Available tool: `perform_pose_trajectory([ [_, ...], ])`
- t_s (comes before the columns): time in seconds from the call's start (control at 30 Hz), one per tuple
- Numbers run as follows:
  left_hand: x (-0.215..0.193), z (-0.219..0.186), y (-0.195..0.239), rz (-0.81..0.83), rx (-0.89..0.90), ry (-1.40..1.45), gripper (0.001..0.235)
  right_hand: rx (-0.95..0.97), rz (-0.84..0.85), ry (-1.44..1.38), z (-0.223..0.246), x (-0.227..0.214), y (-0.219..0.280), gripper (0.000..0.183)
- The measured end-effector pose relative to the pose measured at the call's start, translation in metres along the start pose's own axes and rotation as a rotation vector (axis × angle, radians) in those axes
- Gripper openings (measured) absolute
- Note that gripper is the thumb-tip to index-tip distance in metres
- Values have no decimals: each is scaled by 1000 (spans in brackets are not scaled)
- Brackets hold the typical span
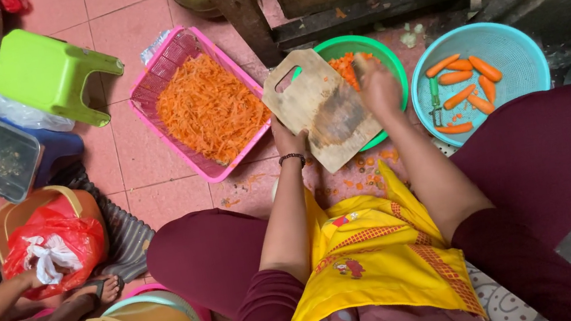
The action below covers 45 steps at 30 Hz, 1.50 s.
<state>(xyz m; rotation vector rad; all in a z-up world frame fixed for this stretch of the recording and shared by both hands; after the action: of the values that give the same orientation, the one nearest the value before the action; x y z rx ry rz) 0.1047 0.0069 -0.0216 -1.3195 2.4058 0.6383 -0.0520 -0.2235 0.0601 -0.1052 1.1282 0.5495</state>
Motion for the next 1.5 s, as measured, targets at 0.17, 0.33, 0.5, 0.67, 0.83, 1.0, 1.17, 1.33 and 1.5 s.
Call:
perform_pose_trajectory([
  [0.17,-2,-14,1,15,1,26,110,-83,126,-54,-2,-31,11,25],
  [0.33,20,18,-19,26,15,-64,109,-113,285,206,-59,26,9,27],
  [0.5,23,-33,0,-111,103,-460,108,-162,5,-45,-57,-78,18,16],
  [0.67,66,-136,48,-89,536,-488,74,-164,-11,18,-66,-223,44,21],
  [0.83,162,-182,84,233,982,-80,45,-110,-39,257,-113,-282,66,18],
  [1.0,349,-109,95,983,884,-367,23,-46,-184,300,-156,-276,58,28],
  [1.17,508,16,108,1204,901,-917,37,117,44,238,-175,-274,47,20],
  [1.33,544,48,123,1325,596,-1005,53,178,96,123,-165,-296,56,20],
  [1.5,529,52,116,1253,578,-1089,51,201,114,100,-167,-294,50,21],
])
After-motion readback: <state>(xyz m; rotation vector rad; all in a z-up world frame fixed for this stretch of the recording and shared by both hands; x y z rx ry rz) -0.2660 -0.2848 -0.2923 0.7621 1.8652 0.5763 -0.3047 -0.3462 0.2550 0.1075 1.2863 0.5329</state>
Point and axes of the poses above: each hand's wrist, its own y-axis away from the middle knuckle, its own x-axis out of the palm, z = x × y, the point moved 6 cm from there along -y, towards the middle knuckle, and after that the axes turned 6 degrees about x, right-handed, at the moved point
